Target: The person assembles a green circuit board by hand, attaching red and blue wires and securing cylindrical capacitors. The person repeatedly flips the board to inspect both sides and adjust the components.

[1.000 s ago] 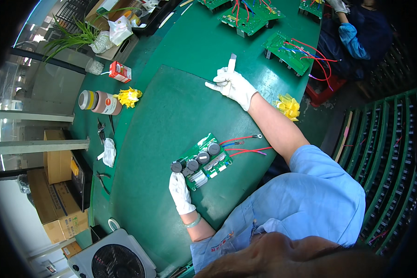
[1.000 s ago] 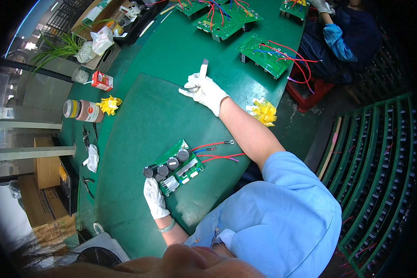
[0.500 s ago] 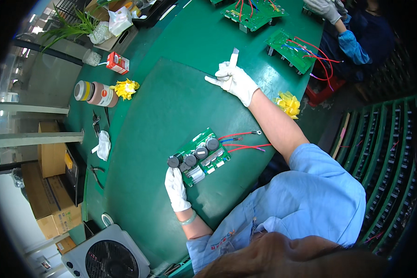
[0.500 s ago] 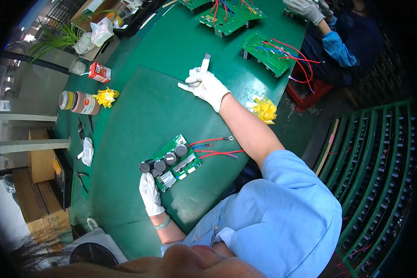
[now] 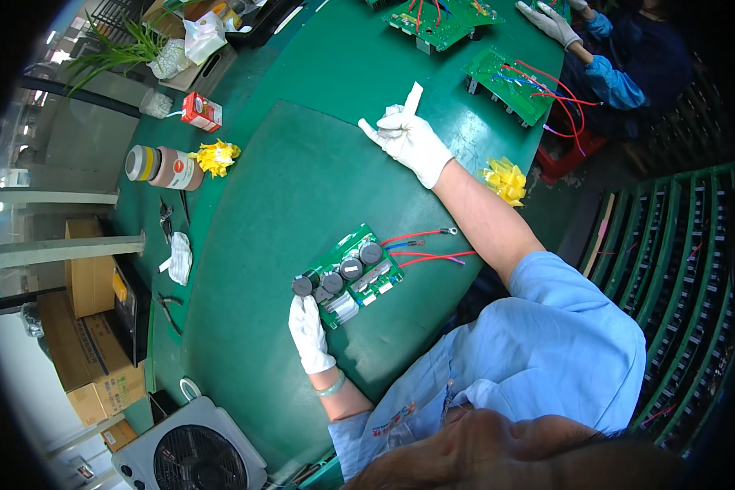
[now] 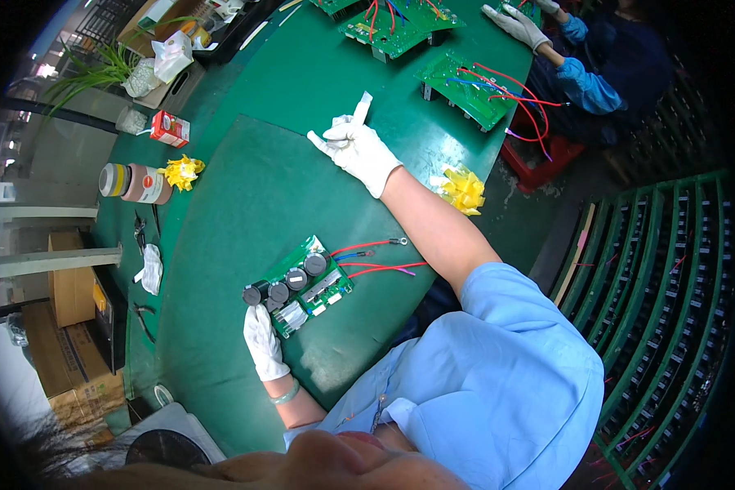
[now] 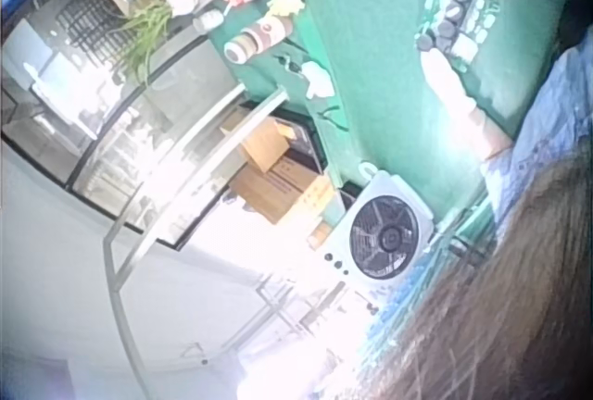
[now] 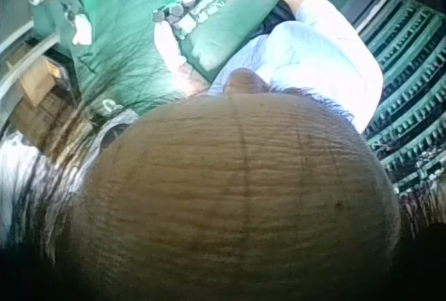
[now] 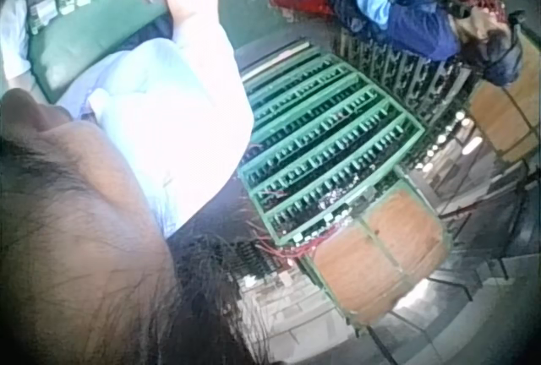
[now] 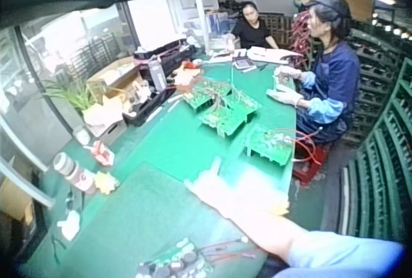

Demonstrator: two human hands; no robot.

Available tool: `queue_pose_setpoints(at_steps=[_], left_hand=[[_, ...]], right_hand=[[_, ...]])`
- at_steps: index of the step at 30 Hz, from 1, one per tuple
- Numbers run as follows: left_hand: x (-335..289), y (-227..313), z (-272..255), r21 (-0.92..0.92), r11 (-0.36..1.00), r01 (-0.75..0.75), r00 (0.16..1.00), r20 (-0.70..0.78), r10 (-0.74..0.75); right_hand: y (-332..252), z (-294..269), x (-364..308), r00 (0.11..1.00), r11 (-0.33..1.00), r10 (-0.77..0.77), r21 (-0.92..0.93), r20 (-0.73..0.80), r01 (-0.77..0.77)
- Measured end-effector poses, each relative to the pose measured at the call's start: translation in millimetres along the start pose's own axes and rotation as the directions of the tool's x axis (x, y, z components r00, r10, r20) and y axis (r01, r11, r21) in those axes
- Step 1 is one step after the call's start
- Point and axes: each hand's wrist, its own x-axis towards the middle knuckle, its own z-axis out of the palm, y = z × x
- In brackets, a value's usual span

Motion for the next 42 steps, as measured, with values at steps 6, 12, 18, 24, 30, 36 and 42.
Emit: queue_pose_setpoints(at_steps=[6, 12, 18, 24, 30, 36, 42], left_hand=[[-2.1, 4.3, -2.7, -0.019, 0.999, -0.034, 0.999, 0.017, 0.034], [-1.5, 3.7, -3.4, -0.083, 0.996, 0.041, 0.998, 0.047, -0.037], [-3.4, 10.9, -2.2, -0.134, 0.99, 0.044, 0.997, 0.066, -0.036], [-0.4, 3.3, -5.3, -0.037, 0.999, 0.04, 0.998, 0.047, -0.038], [0.0, 2.2, -4.9, -0.078, 0.995, 0.064, 0.997, 0.043, -0.061], [0.9, 1.4, 3.6, -0.044, 0.995, -0.084, 0.996, -0.03, 0.083], [6.7, -6.0, 3.0, -0.04, 0.997, -0.072, 0.997, -0.028, 0.071]], right_hand=[[2.3, 1.2, 2.1, 0.995, 0.999, 0.037, 0.007, -0.088, -0.037], [-2.1, -6.4, 6.9, 0.994, 0.993, 0.098, 0.07, -0.043, -0.095], [-2.7, 4.7, 5.0, 0.994, 0.988, 0.109, 0.107, -0.001, -0.108], [-2.3, 6.7, 5.3, 0.987, 0.969, 0.161, 0.189, 0.004, -0.159], [-2.6, 0.6, 3.3, 0.979, 0.974, 0.183, 0.121, 0.094, -0.194], [-1.6, -23.3, 11.7, 0.959, 0.964, 0.234, 0.089, 0.162, -0.251], [-1.5, -21.1, 6.4, 0.961, 0.973, 0.221, 0.034, 0.167, -0.229]])
